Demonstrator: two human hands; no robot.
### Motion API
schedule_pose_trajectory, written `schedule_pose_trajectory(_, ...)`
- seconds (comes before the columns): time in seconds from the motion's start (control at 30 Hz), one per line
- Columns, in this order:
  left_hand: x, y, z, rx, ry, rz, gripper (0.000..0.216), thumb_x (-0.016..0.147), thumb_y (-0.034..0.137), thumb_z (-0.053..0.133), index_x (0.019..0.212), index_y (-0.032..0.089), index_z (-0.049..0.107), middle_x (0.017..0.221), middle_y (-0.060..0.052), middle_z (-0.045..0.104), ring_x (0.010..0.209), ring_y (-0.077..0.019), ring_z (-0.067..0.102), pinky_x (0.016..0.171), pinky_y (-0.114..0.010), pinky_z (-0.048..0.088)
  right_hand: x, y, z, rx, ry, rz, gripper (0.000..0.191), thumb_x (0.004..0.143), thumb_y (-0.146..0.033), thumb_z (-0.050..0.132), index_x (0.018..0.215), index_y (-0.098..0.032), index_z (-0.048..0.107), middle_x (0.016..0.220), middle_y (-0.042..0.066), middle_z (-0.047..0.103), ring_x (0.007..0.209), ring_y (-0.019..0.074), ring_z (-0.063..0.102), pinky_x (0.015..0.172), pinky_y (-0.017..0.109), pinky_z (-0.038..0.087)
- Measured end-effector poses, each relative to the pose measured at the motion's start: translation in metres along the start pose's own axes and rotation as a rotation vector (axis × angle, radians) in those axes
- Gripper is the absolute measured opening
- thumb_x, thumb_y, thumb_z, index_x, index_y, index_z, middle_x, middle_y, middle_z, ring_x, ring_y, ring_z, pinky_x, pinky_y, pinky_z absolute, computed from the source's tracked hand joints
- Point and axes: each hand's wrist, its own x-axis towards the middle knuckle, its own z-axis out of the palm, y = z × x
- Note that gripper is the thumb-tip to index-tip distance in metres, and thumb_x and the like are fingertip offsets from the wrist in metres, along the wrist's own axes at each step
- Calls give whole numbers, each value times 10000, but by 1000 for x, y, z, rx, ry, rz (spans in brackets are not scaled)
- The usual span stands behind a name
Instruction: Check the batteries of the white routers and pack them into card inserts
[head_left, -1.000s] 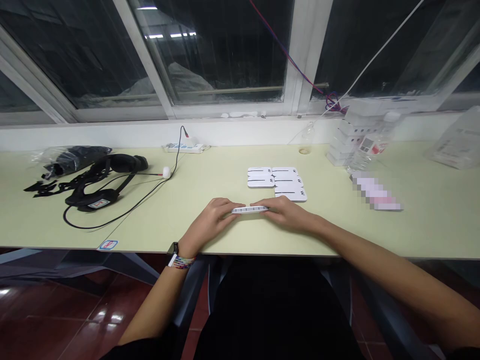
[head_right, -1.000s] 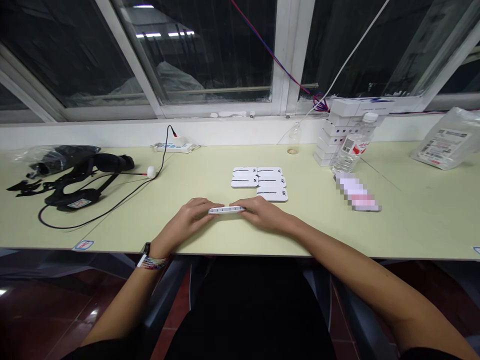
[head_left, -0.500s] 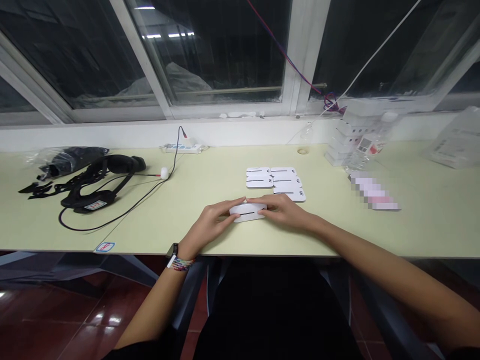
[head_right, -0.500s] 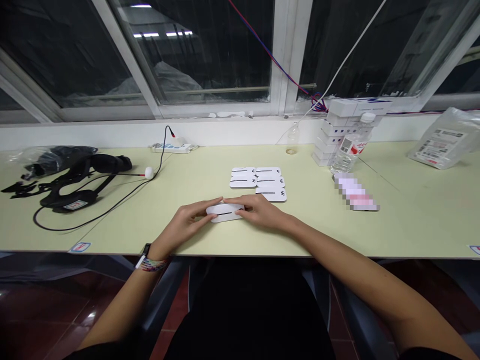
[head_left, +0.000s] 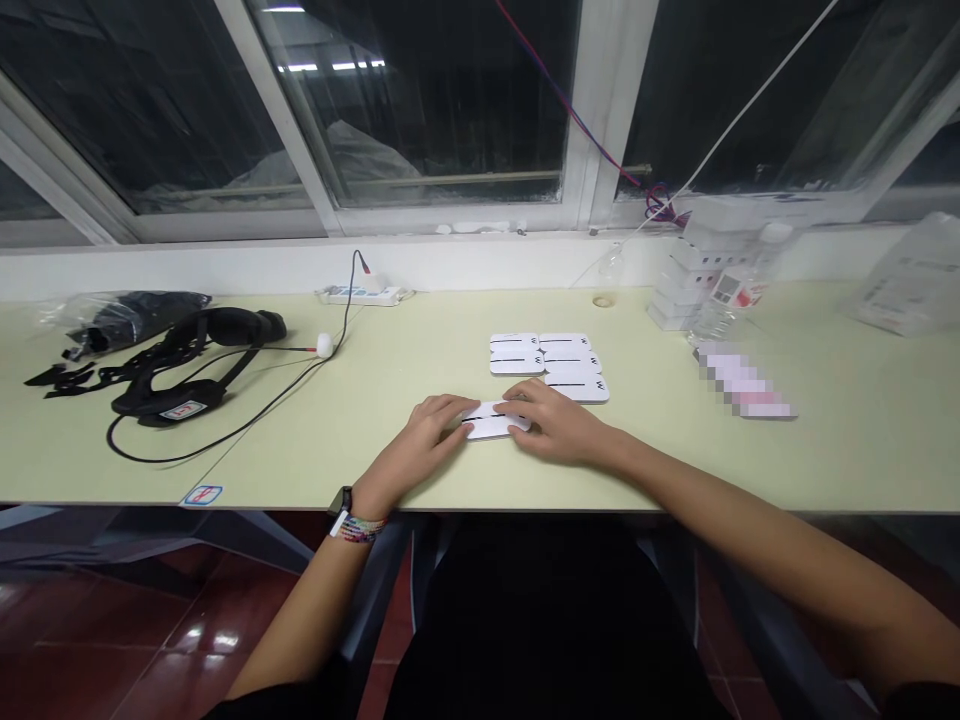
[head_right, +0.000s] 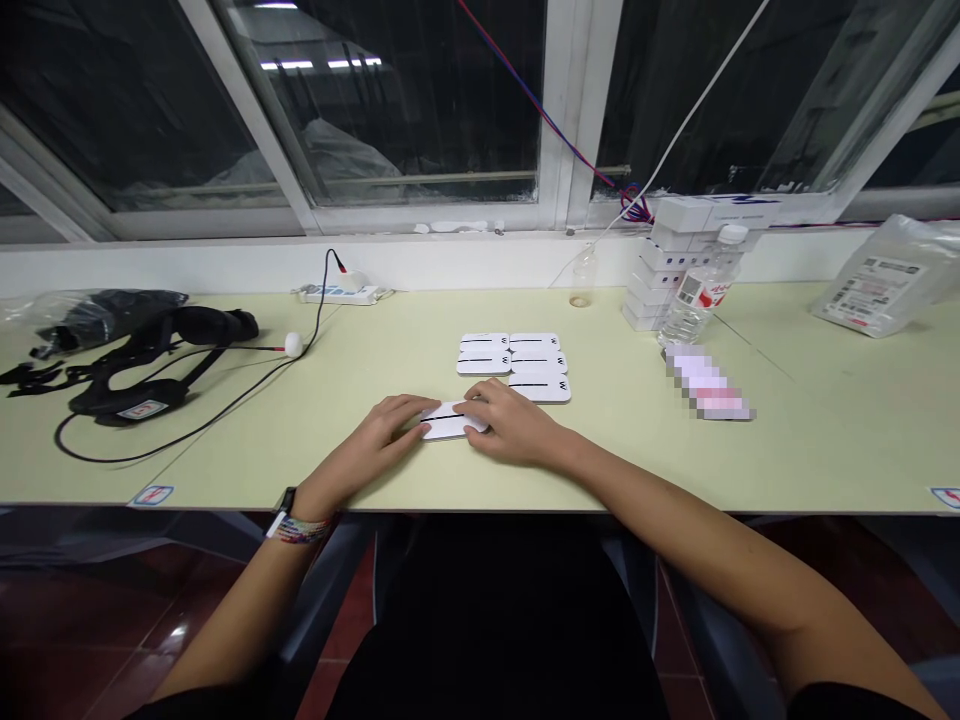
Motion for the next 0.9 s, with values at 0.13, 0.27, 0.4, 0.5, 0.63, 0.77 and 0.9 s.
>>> schedule_pose_trajectory(0.13,0,-1,2,2,34,-10,379,1157,368,490,1500,279,625,1456,-83,688,1409,-310,582,1223,-514,451,8,2,6,43,-35,2,445,967,-295,755,1411,-276,731,1367,121,709,1301,324,635,1104,554,575)
schedule_pose_trajectory(0.27,-2,-4,4,-17,65,-87,417,1178,397,425,1551,262,551,1505,-106,654,1445,-309,568,1234,-532,444,24,14,1,97,-84,-25,438,928,-222,750,1363,-265,749,1330,100,747,1289,295,655,1125,516,551)
schedule_pose_trajectory(0.4,-4,-7,5,-28,60,-113,466,1165,417,452,1602,256,488,1540,-133,624,1461,-330,559,1246,-566,431,58,62,-19,52,-75,57,455,901,-257,756,1356,-242,746,1424,110,734,1371,328,627,1195,547,482)
schedule_pose_trajectory(0.5,-4,-7,6,-7,44,-99,465,1153,405,482,1595,263,504,1526,-126,630,1458,-334,556,1246,-565,426,92,110,-36,2,-70,317,458,896,-293,752,1351,-241,748,1466,104,718,1370,341,635,1195,521,486)
schedule_pose_trajectory(0.63,-4,-4,6,28,30,-65,480,1141,374,499,1612,281,497,1528,-110,631,1458,-332,542,1247,-560,415,128,155,-47,14,-103,437,438,877,-241,744,1311,-194,771,1451,151,725,1319,351,671,1156,511,527)
schedule_pose_trajectory(0.77,-1,-2,8,64,13,-74,489,1117,367,525,1601,302,518,1515,-97,632,1410,-350,549,1214,-573,430,144,171,-46,53,-122,473,433,881,-245,757,1309,-189,793,1456,148,729,1313,325,680,1171,474,528)
schedule_pose_trajectory(0.9,13,-1,10,92,-41,-65,505,1091,380,550,1587,287,525,1539,-112,608,1405,-380,541,1202,-606,423,149,174,-46,106,-156,457,403,896,-243,758,1291,-201,824,1472,128,740,1324,313,683,1199,468,513)
